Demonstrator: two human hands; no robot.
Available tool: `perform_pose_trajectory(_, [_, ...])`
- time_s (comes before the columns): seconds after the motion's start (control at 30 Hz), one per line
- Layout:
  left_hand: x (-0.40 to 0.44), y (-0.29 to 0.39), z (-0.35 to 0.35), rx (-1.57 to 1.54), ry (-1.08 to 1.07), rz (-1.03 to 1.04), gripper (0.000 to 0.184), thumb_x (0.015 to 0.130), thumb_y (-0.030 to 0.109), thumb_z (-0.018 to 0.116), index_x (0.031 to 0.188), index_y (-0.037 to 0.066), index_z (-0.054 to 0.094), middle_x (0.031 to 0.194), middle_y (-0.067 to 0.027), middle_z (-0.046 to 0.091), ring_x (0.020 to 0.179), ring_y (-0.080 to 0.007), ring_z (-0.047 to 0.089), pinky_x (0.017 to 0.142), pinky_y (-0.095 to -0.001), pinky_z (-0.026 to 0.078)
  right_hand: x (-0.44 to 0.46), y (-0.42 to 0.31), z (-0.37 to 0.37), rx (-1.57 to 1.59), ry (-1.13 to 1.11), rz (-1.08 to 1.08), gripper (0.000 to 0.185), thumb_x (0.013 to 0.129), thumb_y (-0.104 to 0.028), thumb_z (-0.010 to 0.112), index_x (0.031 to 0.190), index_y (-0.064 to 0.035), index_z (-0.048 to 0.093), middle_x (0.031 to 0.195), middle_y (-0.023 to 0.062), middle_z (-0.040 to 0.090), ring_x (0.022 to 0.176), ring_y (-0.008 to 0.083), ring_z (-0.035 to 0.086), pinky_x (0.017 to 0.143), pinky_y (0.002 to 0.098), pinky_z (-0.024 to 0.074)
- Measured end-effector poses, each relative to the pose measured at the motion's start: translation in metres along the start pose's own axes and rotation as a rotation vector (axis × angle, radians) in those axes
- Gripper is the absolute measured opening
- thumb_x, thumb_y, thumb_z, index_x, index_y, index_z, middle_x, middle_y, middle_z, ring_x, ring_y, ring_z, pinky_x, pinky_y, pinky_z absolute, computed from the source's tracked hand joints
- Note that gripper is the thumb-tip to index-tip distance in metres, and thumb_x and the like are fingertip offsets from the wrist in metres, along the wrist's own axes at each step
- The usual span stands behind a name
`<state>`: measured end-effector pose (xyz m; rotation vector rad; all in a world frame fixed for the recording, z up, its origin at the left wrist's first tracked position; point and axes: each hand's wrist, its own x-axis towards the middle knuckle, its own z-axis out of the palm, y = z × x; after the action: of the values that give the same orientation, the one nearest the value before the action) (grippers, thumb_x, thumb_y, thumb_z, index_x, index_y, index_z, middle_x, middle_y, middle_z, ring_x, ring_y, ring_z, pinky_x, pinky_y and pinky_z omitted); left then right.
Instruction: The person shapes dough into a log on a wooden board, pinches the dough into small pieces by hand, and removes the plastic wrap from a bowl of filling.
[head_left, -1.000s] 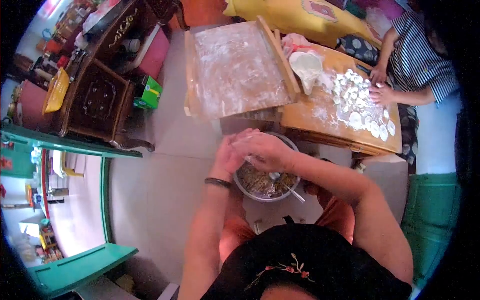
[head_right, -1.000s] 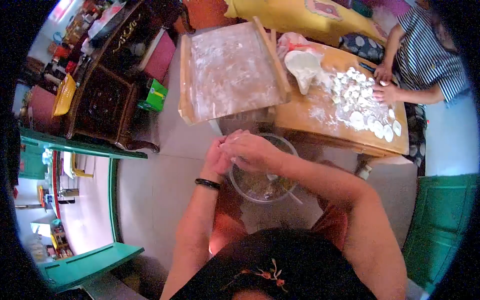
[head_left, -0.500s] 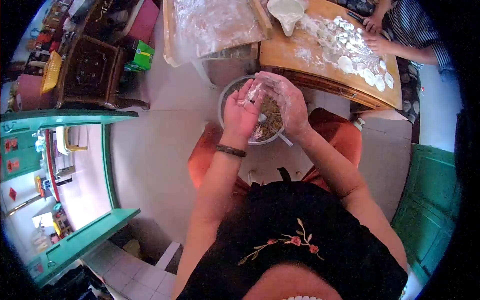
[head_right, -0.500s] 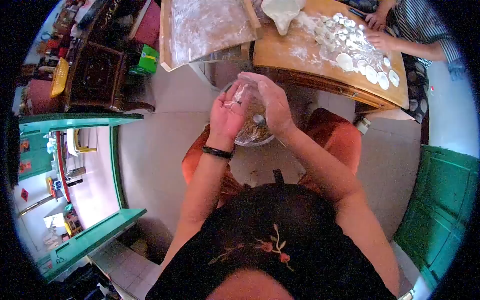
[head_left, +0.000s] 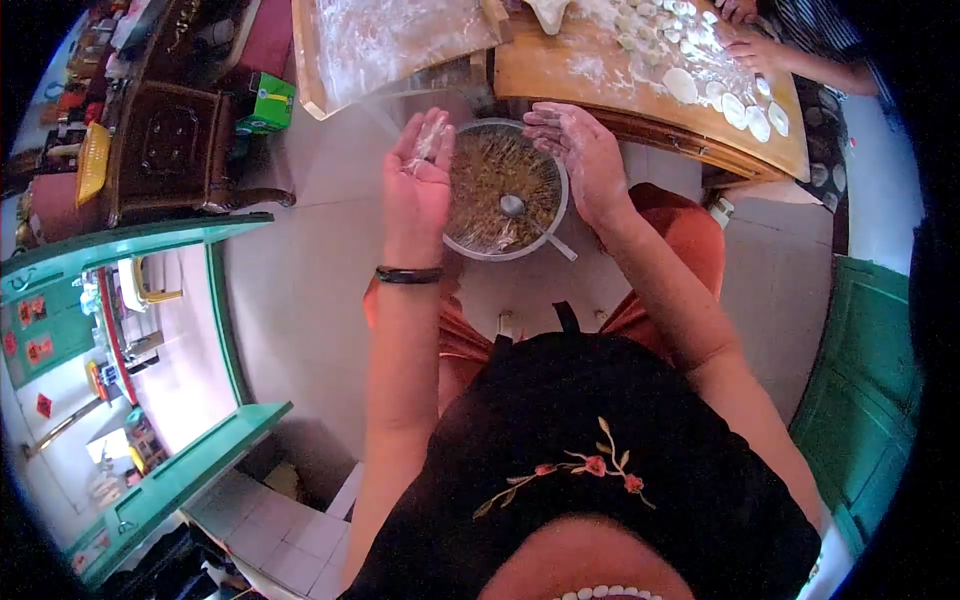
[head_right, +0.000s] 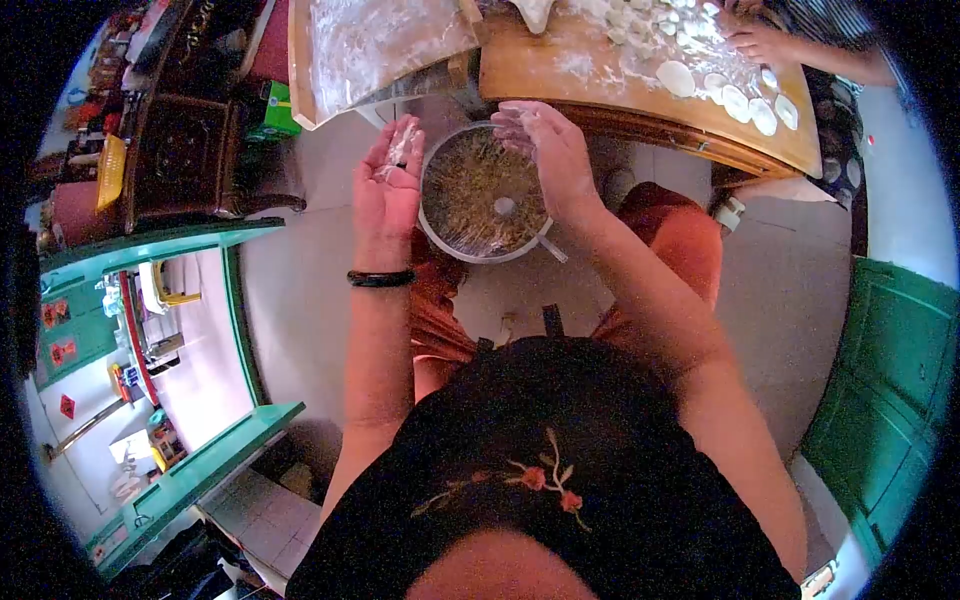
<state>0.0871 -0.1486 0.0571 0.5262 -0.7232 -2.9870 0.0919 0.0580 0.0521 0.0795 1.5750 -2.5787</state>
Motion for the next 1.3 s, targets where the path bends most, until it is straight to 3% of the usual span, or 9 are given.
perform_pose_trajectory(0.3, [-0.017,-0.006,-0.052,-0.039,0.065,-0.097,0.028,0.095,0.015,0.038,0.106,-0.006,0.052,0.101,-0.0133,0.058,0.092,-0.0226,0.057,0.079,-0.0322,0.052,0.009,0.034,-0.03,-0.37,0.161,0.107,0.029,0.093,-0.017,0.042,0.109,0.0011,0.057,0.086,0.0065,0.062,0.07,0.0154,0.057,0.066,0.0265,0.0469])
perform_pose_trajectory(0.4, [-0.01,-0.009,-0.111,-0.257,-0.246,-0.436,0.023,0.093,0.015,0.042,0.103,-0.002,0.054,0.093,-0.0122,0.061,0.084,-0.0234,0.058,0.073,-0.0312,0.051,0.014,0.07,-0.081,-0.142,0.383,0.291,0.023,0.085,-0.016,0.052,0.097,0.0017,0.06,0.079,0.0066,0.06,0.068,0.0141,0.055,0.062,0.0278,0.0446])
perform_pose_trajectory(0.47, [-0.021,-0.022,-0.088,-0.123,0.241,-0.304,0.021,0.092,0.014,0.043,0.103,-0.001,0.054,0.091,-0.012,0.06,0.079,-0.0206,0.056,0.067,-0.0289,0.05,0.008,0.068,-0.089,0.085,0.349,0.307,0.023,0.084,-0.017,0.054,0.096,0.0011,0.06,0.076,0.0064,0.058,0.066,0.0148,0.054,0.06,0.0275,0.0438])
perform_pose_trajectory(0.57, [-0.016,-0.027,-0.077,-0.269,0.108,-0.432,0.02,0.092,0.013,0.044,0.103,0.0,0.055,0.09,-0.0117,0.059,0.076,-0.0192,0.055,0.066,-0.0281,0.05,0.013,0.027,-0.051,0.132,0.309,0.38,0.026,0.086,-0.021,0.054,0.097,0.001,0.06,0.075,0.0056,0.057,0.067,0.0166,0.055,0.061,0.0284,0.0446])
perform_pose_trajectory(1.0, [0.156,0.104,0.128,-0.121,-0.116,0.091,0.023,0.09,0.012,0.043,0.102,-0.005,0.052,0.097,-0.0139,0.059,0.089,-0.0244,0.058,0.077,-0.0385,0.053,0.068,-0.035,0.05,-0.067,-0.084,0.072,0.023,0.094,-0.016,0.044,0.102,-0.002,0.06,0.082,0.0036,0.059,0.072,0.0122,0.055,0.07,0.0259,0.0458])
perform_pose_trajectory(1.1, [0.166,0.085,0.155,0.454,-0.316,0.391,0.031,0.093,0.022,0.046,0.109,-0.003,0.053,0.102,-0.0127,0.059,0.095,-0.0234,0.056,0.082,-0.0417,0.05,0.077,-0.035,0.044,-0.131,-0.133,-0.049,0.022,0.093,-0.015,0.044,0.102,-0.0022,0.061,0.081,0.0027,0.059,0.072,0.0109,0.054,0.069,0.0249,0.0458])
perform_pose_trajectory(1.17, [0.231,0.059,0.096,1.057,-0.54,0.475,0.039,0.095,0.032,0.044,0.116,0.0,0.051,0.11,-0.0119,0.057,0.101,-0.0233,0.055,0.087,-0.0419,0.047,0.08,-0.027,0.034,-0.131,-0.046,-0.029,0.022,0.093,-0.014,0.045,0.102,-0.002,0.061,0.081,0.0026,0.059,0.072,0.0101,0.054,0.068,0.0247,0.0452])
perform_pose_trajectory(1.23, [0.273,0.043,0.048,1.056,-0.518,0.163,0.046,0.096,0.039,0.042,0.123,0.001,0.048,0.118,-0.0109,0.055,0.107,-0.0234,0.053,0.092,-0.0412,0.044,0.082,-0.019,0.02,-0.166,0.018,-0.008,0.021,0.092,-0.013,0.046,0.102,-0.0019,0.061,0.081,0.0027,0.059,0.072,0.0096,0.054,0.067,0.0245,0.0446])
perform_pose_trajectory(1.3, [0.277,0.047,0.036,0.609,-0.322,-0.245,0.053,0.096,0.044,0.038,0.128,0.002,0.043,0.125,-0.0107,0.051,0.112,-0.0241,0.05,0.096,-0.0397,0.041,0.085,-0.014,0.006,-0.234,0.054,0.009,0.021,0.092,-0.013,0.047,0.102,-0.0019,0.061,0.082,0.0029,0.06,0.072,0.0093,0.054,0.066,0.0244,0.0443])
